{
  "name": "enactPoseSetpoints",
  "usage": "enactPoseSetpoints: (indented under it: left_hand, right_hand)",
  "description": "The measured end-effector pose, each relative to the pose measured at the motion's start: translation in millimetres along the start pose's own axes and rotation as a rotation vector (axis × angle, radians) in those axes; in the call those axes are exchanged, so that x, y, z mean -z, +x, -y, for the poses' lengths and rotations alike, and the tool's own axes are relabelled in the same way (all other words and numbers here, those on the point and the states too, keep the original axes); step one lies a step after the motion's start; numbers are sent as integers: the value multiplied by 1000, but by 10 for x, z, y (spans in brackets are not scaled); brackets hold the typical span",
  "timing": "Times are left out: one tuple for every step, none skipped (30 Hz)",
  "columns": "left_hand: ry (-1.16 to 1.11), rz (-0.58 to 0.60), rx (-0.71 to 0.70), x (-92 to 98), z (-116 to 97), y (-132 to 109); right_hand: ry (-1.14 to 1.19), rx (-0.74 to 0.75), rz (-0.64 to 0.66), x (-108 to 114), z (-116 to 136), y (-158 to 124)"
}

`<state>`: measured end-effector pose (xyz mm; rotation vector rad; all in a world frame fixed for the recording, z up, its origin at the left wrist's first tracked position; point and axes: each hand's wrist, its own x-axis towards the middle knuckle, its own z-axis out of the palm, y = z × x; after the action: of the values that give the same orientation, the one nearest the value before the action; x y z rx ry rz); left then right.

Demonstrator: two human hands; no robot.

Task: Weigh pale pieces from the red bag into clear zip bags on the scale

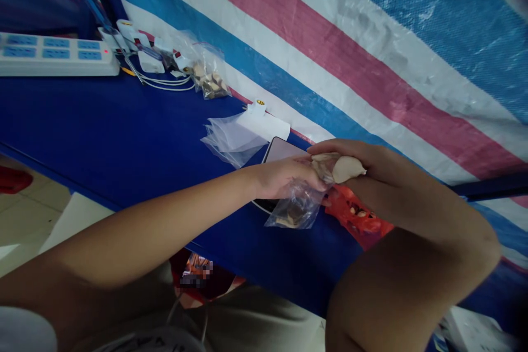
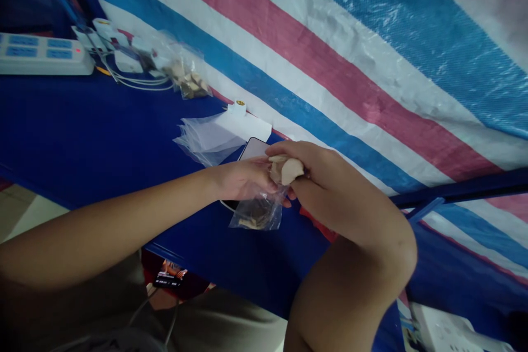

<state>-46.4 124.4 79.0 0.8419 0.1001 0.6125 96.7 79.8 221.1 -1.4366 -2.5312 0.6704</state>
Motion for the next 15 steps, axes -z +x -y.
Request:
enactPoseSetpoints:
  left_hand:
    - [-8, -3, 8, 8, -3, -2]
    - [-18, -2, 11, 12, -6, -4]
    - [-31, 4, 7, 13, -10, -7]
    - [-46, 12, -4, 12, -14, -10]
    - [-61, 19, -16, 9, -16, -13]
    - [-75, 25, -27, 7, -17, -15]
    - [-85, 29, -34, 7, -16, -17]
    - [-93, 33, -38, 11, -13, -18]
    - [-99, 38, -38, 17, -9, -19]
    - [-102, 44, -32, 26, -5, -19]
    - [-103, 54, -25, 37, -3, -20]
    - [-102, 63, -18, 48, -2, -20]
    - [-96, 69, -13, 59, -4, -21]
    - [-83, 71, -11, 67, -9, -23]
    - [-58, 66, -19, 74, -15, -25]
  right_hand:
    - [20, -10, -2, 14, 15, -5]
    - [34, -23, -12, 24, 30, -10]
    - [43, -39, -26, 32, 43, -13]
    - [47, -55, -38, 36, 54, -15]
    - [47, -66, -42, 37, 62, -14]
    - [49, -67, -37, 35, 65, -12]
    - [53, -59, -29, 31, 63, -7]
    - [64, -44, -17, 26, 56, 0]
    - [82, -23, -4, 19, 45, 7]
    - [104, 1, 5, 13, 29, 15]
    - [127, 24, 12, 7, 10, 23]
    - [146, 43, 14, 2, -8, 30]
    - [159, 56, 14, -1, -24, 34]
    - [164, 65, 13, -2, -36, 36]
    - [165, 64, 9, 0, -43, 34]
